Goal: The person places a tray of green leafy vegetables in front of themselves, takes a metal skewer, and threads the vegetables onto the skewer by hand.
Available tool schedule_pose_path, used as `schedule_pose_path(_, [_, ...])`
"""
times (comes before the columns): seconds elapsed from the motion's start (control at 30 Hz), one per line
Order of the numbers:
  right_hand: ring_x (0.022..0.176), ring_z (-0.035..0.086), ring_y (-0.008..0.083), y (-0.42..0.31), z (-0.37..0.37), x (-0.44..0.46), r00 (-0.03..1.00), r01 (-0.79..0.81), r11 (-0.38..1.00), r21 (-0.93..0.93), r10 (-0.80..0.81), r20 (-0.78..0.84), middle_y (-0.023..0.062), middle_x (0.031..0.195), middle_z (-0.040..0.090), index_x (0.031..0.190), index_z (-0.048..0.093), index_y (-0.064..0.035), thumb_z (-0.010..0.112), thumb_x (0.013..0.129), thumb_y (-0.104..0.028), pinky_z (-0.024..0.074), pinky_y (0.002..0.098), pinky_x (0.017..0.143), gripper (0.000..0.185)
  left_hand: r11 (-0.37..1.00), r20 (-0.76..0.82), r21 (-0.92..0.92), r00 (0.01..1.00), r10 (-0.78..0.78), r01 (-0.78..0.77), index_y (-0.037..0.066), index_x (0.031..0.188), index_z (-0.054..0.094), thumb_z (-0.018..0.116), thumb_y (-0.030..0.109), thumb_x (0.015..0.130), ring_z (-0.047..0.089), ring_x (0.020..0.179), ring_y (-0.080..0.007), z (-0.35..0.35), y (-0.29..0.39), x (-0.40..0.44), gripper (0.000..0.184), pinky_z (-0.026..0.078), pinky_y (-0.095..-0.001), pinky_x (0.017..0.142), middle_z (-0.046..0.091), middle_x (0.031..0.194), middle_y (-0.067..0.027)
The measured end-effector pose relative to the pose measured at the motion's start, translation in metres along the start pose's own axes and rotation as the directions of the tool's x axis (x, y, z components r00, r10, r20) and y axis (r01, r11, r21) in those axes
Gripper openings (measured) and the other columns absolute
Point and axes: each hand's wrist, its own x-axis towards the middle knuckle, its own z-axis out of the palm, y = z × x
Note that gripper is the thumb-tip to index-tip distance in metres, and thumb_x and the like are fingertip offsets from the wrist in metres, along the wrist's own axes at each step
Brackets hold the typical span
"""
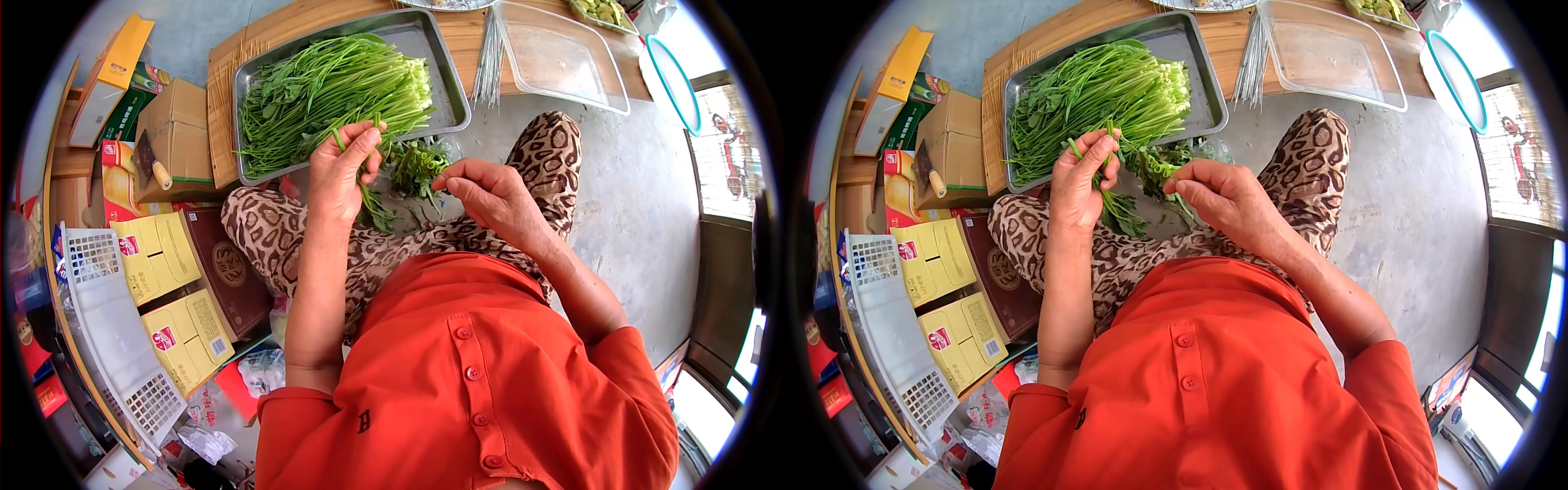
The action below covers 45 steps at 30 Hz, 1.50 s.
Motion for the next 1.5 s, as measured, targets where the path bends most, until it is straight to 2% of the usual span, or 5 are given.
schedule_pose_path(0.4, [0.052, 0.034, 0.0024, 0.003, -0.002, 0.014, 0.999, -0.029, 0.998, 0.052, 0.031, -0.042, -0.0074, 0.059, 0.04, 0.097, 0.063, -0.0024, 0.052, 0.096, -0.019, 0.0281, 0.0207, 0.045, 0.02, 0.938, 0.088, 0.336, 0.994, 0.059, -0.085, -0.001, 0.104, 0.065, 0.063, 0.011, 0.089, 0.054, 0.064, -0.009, 0.01, -0.008, -0.003, 0.019, 0.041, -0.0244, 0.053, 0.06, 0.081, -0.0004])
schedule_pose_path(0.6, [0.054, 0.036, 0.0015, 0.014, 0.002, 0.025, 0.989, 0.013, 0.993, 0.114, 0.004, -0.145, -0.0078, 0.062, 0.047, 0.096, 0.062, -0.0031, 0.06, 0.092, -0.019, 0.0274, 0.02, 0.046, 0.017, -0.002, 0.311, 0.934, 0.811, 0.495, -0.357, 0.006, 0.098, 0.062, 0.062, 0.004, 0.083, 0.064, 0.079, -0.0269, 0.02, -0.005, -0.012, 0.015, 0.051, -0.0352, 0.067, 0.063, 0.09, -0.0091])
schedule_pose_path(0.83, [0.058, 0.039, 0.0006, 0.014, 0.013, 0.039, 0.982, 0.125, 0.981, 0.151, -0.099, -0.163, -0.0055, 0.068, 0.053, 0.093, 0.058, -0.0026, 0.065, 0.089, -0.013, 0.0304, 0.0186, 0.05, 0.013, -0.056, 0.349, 0.929, 0.815, 0.462, -0.366, 0.005, 0.089, 0.053, 0.061, 0.012, 0.083, 0.065, 0.07, -0.0283, 0.043, -0.018, -0.02, 0.012, 0.05, -0.0384, 0.055, 0.062, 0.086, -0.0091])
schedule_pose_path(1.17, [0.051, 0.037, 0.0005, 0.015, 0.004, 0.036, 0.983, 0.082, 0.976, 0.202, -0.045, -0.18, -0.007, 0.061, 0.047, 0.091, 0.059, -0.0037, 0.057, 0.094, -0.016, 0.0281, 0.0192, 0.043, 0.013, 0.872, 0.209, 0.4, 0.954, 0.213, -0.282, -0.002, 0.1, 0.062, 0.063, 0.002, 0.087, 0.052, 0.065, -0.003, 0.03, -0.013, -0.019, 0.013, 0.042, -0.0165, 0.058, 0.06, 0.076, 0.002])
schedule_pose_path(1.5, [0.051, 0.032, 0.0005, 0.007, 0.001, 0.002, 1.0, 0.017, 0.996, 0.082, -0.016, -0.016, -0.0093, 0.06, 0.039, 0.101, 0.063, -0.0016, 0.052, 0.097, -0.02, 0.025, 0.0184, 0.046, 0.022, 0.993, 0.082, -0.115, 0.997, 0.015, -0.006, 0.002, 0.104, 0.063, 0.064, 0.011, 0.088, 0.054, 0.074, -0.0099, -0.011, -0.003, 0.004, 0.018, 0.043, -0.0247, 0.062, 0.063, 0.092, -0.0042])
